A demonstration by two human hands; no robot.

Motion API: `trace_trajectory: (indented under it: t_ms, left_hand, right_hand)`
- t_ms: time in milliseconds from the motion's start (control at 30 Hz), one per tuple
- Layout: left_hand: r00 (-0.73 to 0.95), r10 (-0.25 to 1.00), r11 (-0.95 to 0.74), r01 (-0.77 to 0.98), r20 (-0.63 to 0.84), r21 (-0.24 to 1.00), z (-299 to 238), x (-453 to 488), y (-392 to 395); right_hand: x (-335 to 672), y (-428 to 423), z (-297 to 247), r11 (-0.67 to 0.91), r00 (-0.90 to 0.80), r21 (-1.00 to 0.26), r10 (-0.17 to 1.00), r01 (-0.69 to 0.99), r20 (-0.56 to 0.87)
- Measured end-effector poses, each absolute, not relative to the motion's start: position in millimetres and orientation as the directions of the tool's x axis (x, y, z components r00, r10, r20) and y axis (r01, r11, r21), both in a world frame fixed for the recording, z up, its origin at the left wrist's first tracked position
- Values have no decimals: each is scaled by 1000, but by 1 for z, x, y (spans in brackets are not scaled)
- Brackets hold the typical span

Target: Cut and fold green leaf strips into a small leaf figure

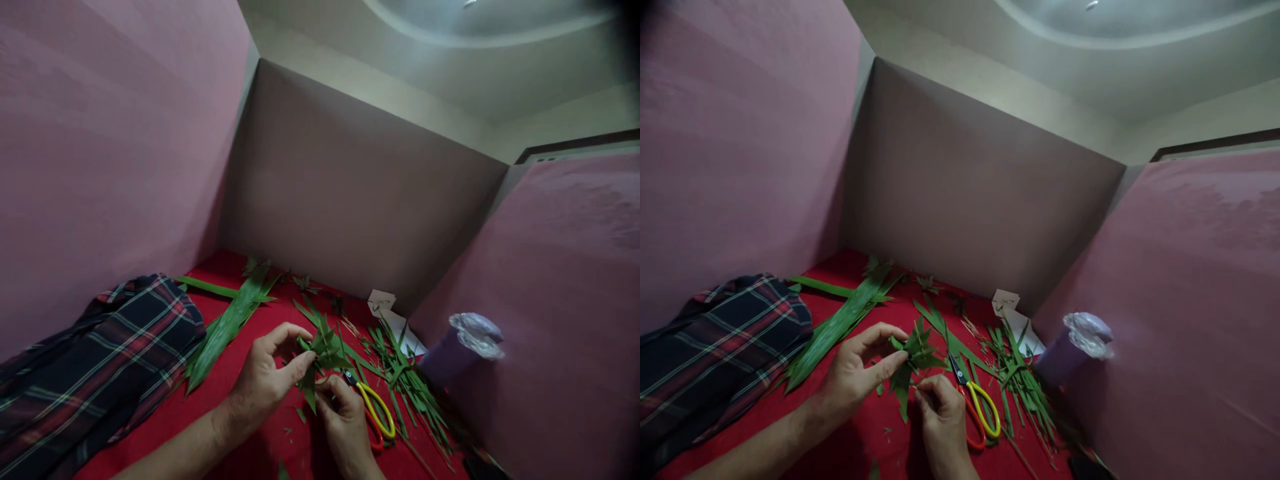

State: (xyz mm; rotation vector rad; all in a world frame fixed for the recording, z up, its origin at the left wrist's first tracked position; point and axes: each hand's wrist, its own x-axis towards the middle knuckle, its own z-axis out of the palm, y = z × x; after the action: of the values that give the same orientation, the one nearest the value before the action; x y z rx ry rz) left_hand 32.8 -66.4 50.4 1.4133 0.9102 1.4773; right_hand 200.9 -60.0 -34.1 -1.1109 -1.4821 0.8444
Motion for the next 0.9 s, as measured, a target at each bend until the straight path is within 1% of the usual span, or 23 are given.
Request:
trace_trajectory:
  t_ms: [100,167,233,300,367,400,467,533,600,633,733,900]
  left_hand:
    - [11,922,-386,-42,387,922,50,32,-66]
    - [-4,921,-391,-24,391,920,48,32,-64]
    - [-18,926,-378,-33,377,925,47,32,-62]
    - [-19,937,-349,-82,349,934,45,32,-60]
    - [-3,952,-305,-137,307,943,43,33,-58]
    - [10,959,-280,-155,285,947,41,33,-57]
    - [41,968,-237,-166,246,957,38,34,-56]
    - [84,971,-209,-170,225,963,34,36,-54]
    - [145,967,-183,-182,211,966,32,39,-53]
    - [169,965,-169,-191,202,967,31,40,-53]
    - [159,974,-129,-186,159,974,31,42,-51]
    - [132,990,-27,-195,54,980,27,41,-47]
  right_hand:
    - [201,-61,-29,393,-61,-862,916,319,395]
    - [200,-62,-27,408,-65,-860,911,308,408]
    - [199,-61,-25,309,-23,-937,951,163,310]
    - [198,-60,-24,155,20,-986,988,-66,154]
    - [198,-59,-20,71,35,-960,997,-272,64]
    - [198,-58,-18,60,39,-939,998,-339,50]
    - [200,-58,-12,40,51,-909,998,-414,21]
    - [202,-57,-5,5,87,-896,996,-445,-37]
    - [205,-56,0,17,150,-904,987,-428,-52]
    - [207,-54,2,36,185,-912,982,-408,-44]
    - [212,-50,4,85,247,-921,969,-380,-12]
    - [215,-46,3,143,264,-927,963,-347,50]
